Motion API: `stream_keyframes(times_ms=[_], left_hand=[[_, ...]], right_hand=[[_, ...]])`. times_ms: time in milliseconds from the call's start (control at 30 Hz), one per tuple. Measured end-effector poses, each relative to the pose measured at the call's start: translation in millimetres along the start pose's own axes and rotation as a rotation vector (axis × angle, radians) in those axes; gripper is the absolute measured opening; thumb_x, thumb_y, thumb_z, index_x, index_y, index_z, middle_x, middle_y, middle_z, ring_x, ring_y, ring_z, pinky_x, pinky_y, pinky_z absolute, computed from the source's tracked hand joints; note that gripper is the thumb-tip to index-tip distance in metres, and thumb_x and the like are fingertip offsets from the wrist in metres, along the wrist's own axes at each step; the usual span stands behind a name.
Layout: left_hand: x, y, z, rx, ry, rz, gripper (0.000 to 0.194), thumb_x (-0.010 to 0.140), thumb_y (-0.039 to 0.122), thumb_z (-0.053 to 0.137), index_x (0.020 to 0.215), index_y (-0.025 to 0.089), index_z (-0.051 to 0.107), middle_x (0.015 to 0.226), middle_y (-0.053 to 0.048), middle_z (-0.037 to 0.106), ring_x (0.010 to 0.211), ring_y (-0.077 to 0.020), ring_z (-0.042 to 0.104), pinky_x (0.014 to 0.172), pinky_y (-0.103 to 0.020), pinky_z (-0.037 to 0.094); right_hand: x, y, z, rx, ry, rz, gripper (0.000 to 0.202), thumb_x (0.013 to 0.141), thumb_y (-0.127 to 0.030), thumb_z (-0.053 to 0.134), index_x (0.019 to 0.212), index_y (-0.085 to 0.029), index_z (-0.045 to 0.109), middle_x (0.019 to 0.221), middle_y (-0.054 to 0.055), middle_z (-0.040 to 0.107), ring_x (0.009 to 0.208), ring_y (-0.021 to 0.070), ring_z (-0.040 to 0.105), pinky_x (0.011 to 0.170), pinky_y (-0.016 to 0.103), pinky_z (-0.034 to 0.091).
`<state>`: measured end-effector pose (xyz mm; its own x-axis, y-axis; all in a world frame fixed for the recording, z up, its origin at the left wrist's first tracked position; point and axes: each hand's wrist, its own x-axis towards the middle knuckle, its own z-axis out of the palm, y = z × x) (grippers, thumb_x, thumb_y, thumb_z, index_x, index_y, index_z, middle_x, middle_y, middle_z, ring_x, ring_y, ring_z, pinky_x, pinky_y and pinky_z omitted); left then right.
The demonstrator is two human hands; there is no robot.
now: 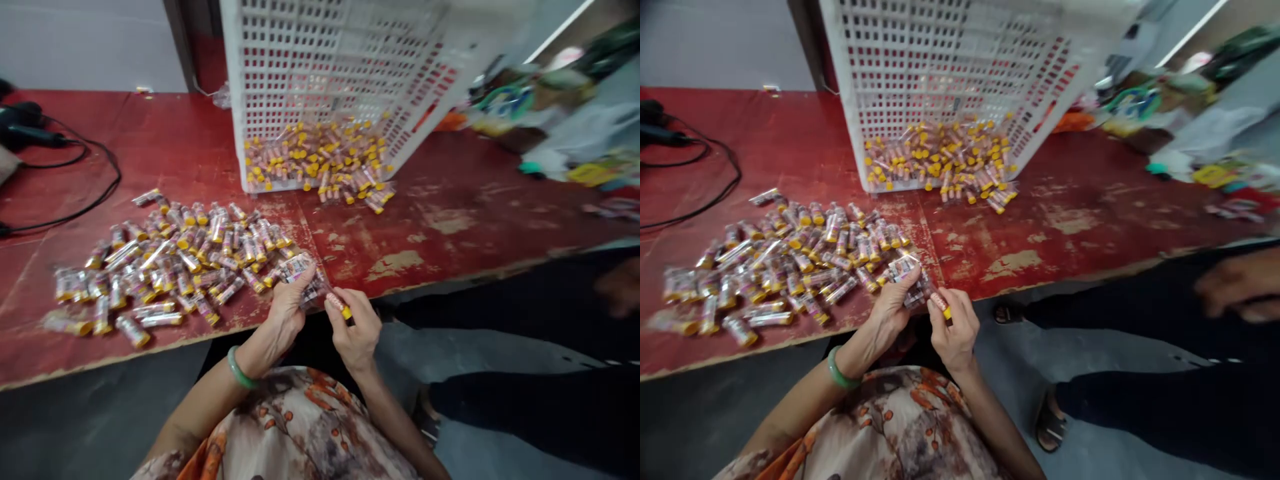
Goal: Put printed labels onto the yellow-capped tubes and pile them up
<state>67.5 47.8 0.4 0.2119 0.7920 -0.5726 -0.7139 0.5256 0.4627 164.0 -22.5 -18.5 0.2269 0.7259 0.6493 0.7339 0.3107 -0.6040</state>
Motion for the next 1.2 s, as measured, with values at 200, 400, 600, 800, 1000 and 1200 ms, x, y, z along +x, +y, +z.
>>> stream_keyframes(times_ms=[200, 400, 600, 800, 1000, 1200], left_hand=[[4.8, -17.3, 22.6, 0.118, -0.109, -0.021, 0.04, 0.048, 0.022, 0.087, 0.077, 0.012, 0.063, 0.066, 0.0, 0.066, 0.052, -0.0123, 0.061, 0.052, -0.024, 0.052], [8.0, -27.6, 39.9, 0.242, -0.078, -0.095, 0.027, 0.06, 0.01, 0.079, 0.082, 0.013, 0.063, 0.067, 0.0, 0.066, 0.051, -0.0123, 0.061, 0.049, -0.024, 0.054], [-2.8, -34.3, 50.1, 0.292, -0.085, -0.069, 0.026, 0.061, 0.008, 0.078, 0.083, 0.013, 0.064, 0.073, 0.0, 0.067, 0.054, -0.0123, 0.062, 0.048, -0.023, 0.054], [-12.1, -32.6, 44.9, 0.3, -0.047, -0.03, 0.022, 0.06, 0.011, 0.079, 0.075, 0.011, 0.064, 0.07, 0.0, 0.064, 0.052, -0.0097, 0.059, 0.044, -0.019, 0.049], [-17.1, -21.3, 28.1, 0.264, -0.13, 0.023, 0.027, 0.057, 0.009, 0.079, 0.079, 0.011, 0.065, 0.07, -0.001, 0.067, 0.054, -0.0119, 0.061, 0.049, -0.021, 0.052], [-13.0, 5.7, 12.7, 0.283, -0.13, 0.002, 0.028, 0.057, 0.007, 0.078, 0.08, 0.013, 0.064, 0.068, 0.0, 0.067, 0.054, -0.0133, 0.062, 0.056, -0.027, 0.057]], right_hand=[[2.6, 5.7, -20.6, 0.095, 0.034, 0.348, 0.014, 0.088, -0.025, 0.054, 0.09, -0.016, 0.064, 0.082, 0.004, 0.063, 0.076, 0.0139, 0.061, 0.071, 0.027, 0.051], [4.6, -1.0, -35.4, -0.277, 0.11, 0.086, 0.021, 0.087, -0.022, 0.049, 0.101, -0.014, 0.062, 0.09, 0.01, 0.062, 0.081, 0.0173, 0.06, 0.069, 0.028, 0.05], [-0.2, -2.2, -44.6, -0.262, 0.291, 0.106, 0.02, 0.086, -0.027, 0.052, 0.101, -0.016, 0.059, 0.08, 0.005, 0.061, 0.075, 0.0157, 0.059, 0.07, 0.028, 0.05], [-6.4, -6.0, -40.1, -0.363, 0.24, -0.089, 0.015, 0.084, -0.017, 0.05, 0.098, -0.016, 0.056, 0.085, 0.009, 0.061, 0.08, 0.0179, 0.058, 0.069, 0.03, 0.051], [-5.5, -11.4, -22.2, -0.213, 0.282, -0.001, 0.014, 0.083, -0.022, 0.057, 0.096, -0.017, 0.055, 0.081, 0.005, 0.058, 0.075, 0.0153, 0.057, 0.069, 0.028, 0.051], [1.9, -18.7, -22.7, 0.014, -0.033, -0.06, 0.033, 0.084, -0.026, 0.055, 0.115, -0.014, 0.052, 0.1, 0.012, 0.058, 0.09, 0.0181, 0.057, 0.08, 0.032, 0.052]])
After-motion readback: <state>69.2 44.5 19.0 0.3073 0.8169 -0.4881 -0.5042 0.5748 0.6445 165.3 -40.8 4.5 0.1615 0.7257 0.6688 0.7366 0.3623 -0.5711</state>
